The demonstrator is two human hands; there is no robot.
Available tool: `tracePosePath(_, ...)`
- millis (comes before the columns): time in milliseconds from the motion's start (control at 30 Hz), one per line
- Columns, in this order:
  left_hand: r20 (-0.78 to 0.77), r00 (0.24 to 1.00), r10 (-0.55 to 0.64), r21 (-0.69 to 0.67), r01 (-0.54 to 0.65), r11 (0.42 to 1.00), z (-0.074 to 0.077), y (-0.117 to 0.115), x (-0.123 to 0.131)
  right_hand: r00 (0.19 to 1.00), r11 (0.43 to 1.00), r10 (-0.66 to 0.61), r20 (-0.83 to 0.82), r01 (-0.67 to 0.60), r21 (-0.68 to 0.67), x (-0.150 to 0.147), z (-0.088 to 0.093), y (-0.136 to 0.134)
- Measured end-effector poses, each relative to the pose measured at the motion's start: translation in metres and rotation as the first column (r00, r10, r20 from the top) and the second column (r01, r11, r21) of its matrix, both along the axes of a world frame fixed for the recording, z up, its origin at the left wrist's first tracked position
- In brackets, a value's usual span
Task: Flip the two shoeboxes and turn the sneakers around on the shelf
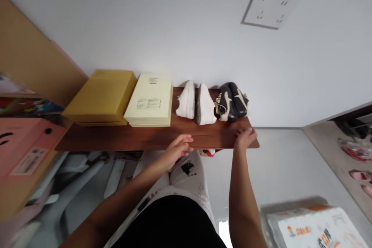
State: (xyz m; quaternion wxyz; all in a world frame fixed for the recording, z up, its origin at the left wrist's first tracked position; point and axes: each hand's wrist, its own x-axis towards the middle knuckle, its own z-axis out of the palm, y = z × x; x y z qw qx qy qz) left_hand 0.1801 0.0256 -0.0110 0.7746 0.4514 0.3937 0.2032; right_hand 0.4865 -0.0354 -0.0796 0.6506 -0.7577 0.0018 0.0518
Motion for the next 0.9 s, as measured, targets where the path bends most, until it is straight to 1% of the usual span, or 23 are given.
tracePosePath(67,-0.04,0.99,0.134,-0.02,-0.135,0.991,-0.008,0.004,-0.046,0.995,1.0,0.021,0.097,-0.022,0.008,-0.04,-0.008,-0.016)
tracePosePath(133,-0.064,0.961,0.27,-0.045,-0.274,0.961,-0.015,0.008,-0.087,0.982,0.997,0.068,0.177,-0.073,0.022,-0.085,-0.01,-0.025)
tracePosePath(200,-0.07,0.914,0.4,-0.059,-0.404,0.913,-0.02,0.013,-0.123,0.959,0.981,0.186,0.214,-0.195,0.022,-0.131,-0.007,-0.027)
tracePosePath(233,-0.069,0.884,0.463,-0.054,-0.466,0.883,-0.022,0.016,-0.14,0.938,0.958,0.276,0.211,-0.285,0.014,-0.154,-0.004,-0.026)
tracePosePath(267,-0.069,0.85,0.523,-0.039,-0.526,0.85,-0.023,0.02,-0.156,0.901,0.918,0.387,0.194,-0.396,0.003,-0.177,-0.001,-0.024)
tracePosePath(300,-0.071,0.812,0.58,-0.016,-0.582,0.813,-0.024,0.024,-0.171,0.84,0.852,0.518,0.165,-0.524,-0.008,-0.198,0.002,-0.021)
tracePosePath(333,-0.075,0.773,0.629,0.012,-0.63,0.776,-0.024,0.029,-0.185,0.744,0.751,0.656,0.128,-0.66,-0.016,-0.219,0.005,-0.017)
tracePosePath(367,-0.08,0.737,0.671,0.043,-0.67,0.741,-0.024,0.034,-0.198,0.611,0.614,0.787,0.088,-0.789,-0.021,-0.238,0.008,-0.012)
tracePosePath(400,-0.084,0.705,0.704,0.074,-0.7,0.71,-0.024,0.04,-0.21,0.446,0.447,0.894,0.049,-0.894,-0.025,-0.256,0.011,-0.007)
tracePosePath(433,-0.085,0.679,0.729,0.103,-0.722,0.684,-0.024,0.046,-0.222,0.27,0.27,0.963,0.012,-0.962,-0.03,-0.272,0.013,-0.002)
tracePosePath(467,-0.083,0.659,0.747,0.129,-0.737,0.664,-0.024,0.052,-0.233,0.109,0.108,0.994,-0.02,-0.993,-0.039,-0.287,0.015,0.005)
tracePosePath(500,-0.076,0.645,0.76,0.151,-0.746,0.648,-0.023,0.058,-0.243,-0.021,-0.023,0.999,-0.044,-0.998,-0.051,-0.302,0.018,0.012)
tracePosePath(533,-0.067,0.634,0.771,0.171,-0.754,0.635,-0.022,0.065,-0.253,-0.11,-0.113,0.992,-0.055,-0.992,-0.063,-0.315,0.021,0.021)
tracePosePath(567,-0.06,0.62,0.782,0.19,-0.762,0.619,-0.02,0.073,-0.262,-0.155,-0.158,0.987,-0.051,-0.985,-0.068,-0.329,0.025,0.032)
tracePosePath(600,-0.053,0.607,0.793,0.209,-0.77,0.603,-0.018,0.082,-0.27,-0.159,-0.161,0.987,-0.033,-0.985,-0.063,-0.342,0.029,0.044)
tracePosePath(633,-0.049,0.588,0.807,0.235,-0.779,0.582,-0.016,0.092,-0.278,-0.137,-0.137,0.991,-0.004,-0.99,-0.044,-0.355,0.035,0.058)
tracePosePath(733,-0.062,0.52,0.852,0.339,-0.792,0.508,-0.008,0.128,-0.295,0.005,0.003,0.999,0.051,-0.999,0.038,-0.391,0.055,0.107)
tracePosePath(767,-0.072,0.503,0.862,0.375,-0.787,0.49,-0.005,0.142,-0.3,0.063,0.061,0.996,0.064,-0.997,0.041,-0.401,0.062,0.125)
tracePosePath(833,-0.094,0.493,0.865,0.425,-0.766,0.482,-0.001,0.168,-0.307,0.171,0.169,0.979,0.114,-0.985,0.021,-0.418,0.075,0.158)
tracePosePath(900,-0.102,0.509,0.855,0.443,-0.746,0.497,0.003,0.19,-0.311,0.236,0.241,0.959,0.155,-0.97,-0.016,-0.43,0.085,0.186)
